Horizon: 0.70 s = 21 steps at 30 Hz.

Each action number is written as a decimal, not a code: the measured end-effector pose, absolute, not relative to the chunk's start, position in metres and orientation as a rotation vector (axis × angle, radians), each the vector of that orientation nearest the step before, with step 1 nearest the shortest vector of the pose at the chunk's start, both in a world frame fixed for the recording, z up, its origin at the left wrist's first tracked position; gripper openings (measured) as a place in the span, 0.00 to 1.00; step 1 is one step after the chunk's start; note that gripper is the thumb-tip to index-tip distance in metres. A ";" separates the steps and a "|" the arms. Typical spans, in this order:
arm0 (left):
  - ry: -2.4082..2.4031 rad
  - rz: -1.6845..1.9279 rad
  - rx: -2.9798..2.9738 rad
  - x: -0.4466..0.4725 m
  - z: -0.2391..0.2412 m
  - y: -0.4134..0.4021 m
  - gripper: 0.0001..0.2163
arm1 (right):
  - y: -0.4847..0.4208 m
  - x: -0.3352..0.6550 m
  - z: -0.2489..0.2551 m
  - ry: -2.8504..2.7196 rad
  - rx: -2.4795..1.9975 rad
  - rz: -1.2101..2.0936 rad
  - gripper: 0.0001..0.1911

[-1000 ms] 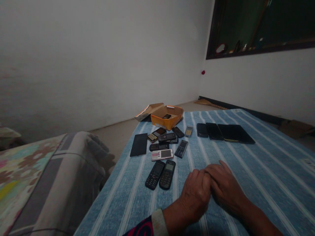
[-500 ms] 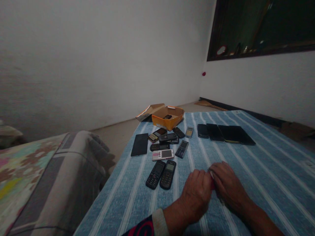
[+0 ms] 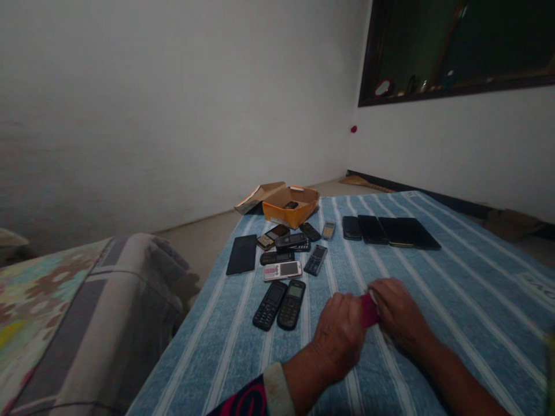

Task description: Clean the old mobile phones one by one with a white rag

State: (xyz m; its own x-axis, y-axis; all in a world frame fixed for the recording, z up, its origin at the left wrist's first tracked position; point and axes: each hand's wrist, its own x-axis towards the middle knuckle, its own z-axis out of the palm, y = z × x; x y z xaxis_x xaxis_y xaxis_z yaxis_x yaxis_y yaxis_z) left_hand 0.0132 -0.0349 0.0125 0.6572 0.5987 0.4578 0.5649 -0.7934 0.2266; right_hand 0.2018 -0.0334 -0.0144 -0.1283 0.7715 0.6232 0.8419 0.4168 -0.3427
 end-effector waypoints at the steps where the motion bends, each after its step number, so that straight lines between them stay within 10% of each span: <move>1: 0.998 0.788 2.791 0.013 0.012 -0.035 0.11 | -0.032 0.205 -0.017 -1.852 -1.388 -0.110 0.12; 21: 1.152 0.651 2.628 0.013 0.021 -0.043 0.12 | -0.039 0.190 0.000 -1.401 -1.471 0.046 0.16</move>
State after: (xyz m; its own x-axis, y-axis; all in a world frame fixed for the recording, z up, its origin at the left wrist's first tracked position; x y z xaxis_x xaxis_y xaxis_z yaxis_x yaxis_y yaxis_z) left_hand 0.0133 -0.0430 0.0207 0.5997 0.7361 0.3140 0.6486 -0.6769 0.3480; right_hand 0.1899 -0.0393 -0.0005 0.3121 0.7415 0.5940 0.7011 0.2421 -0.6707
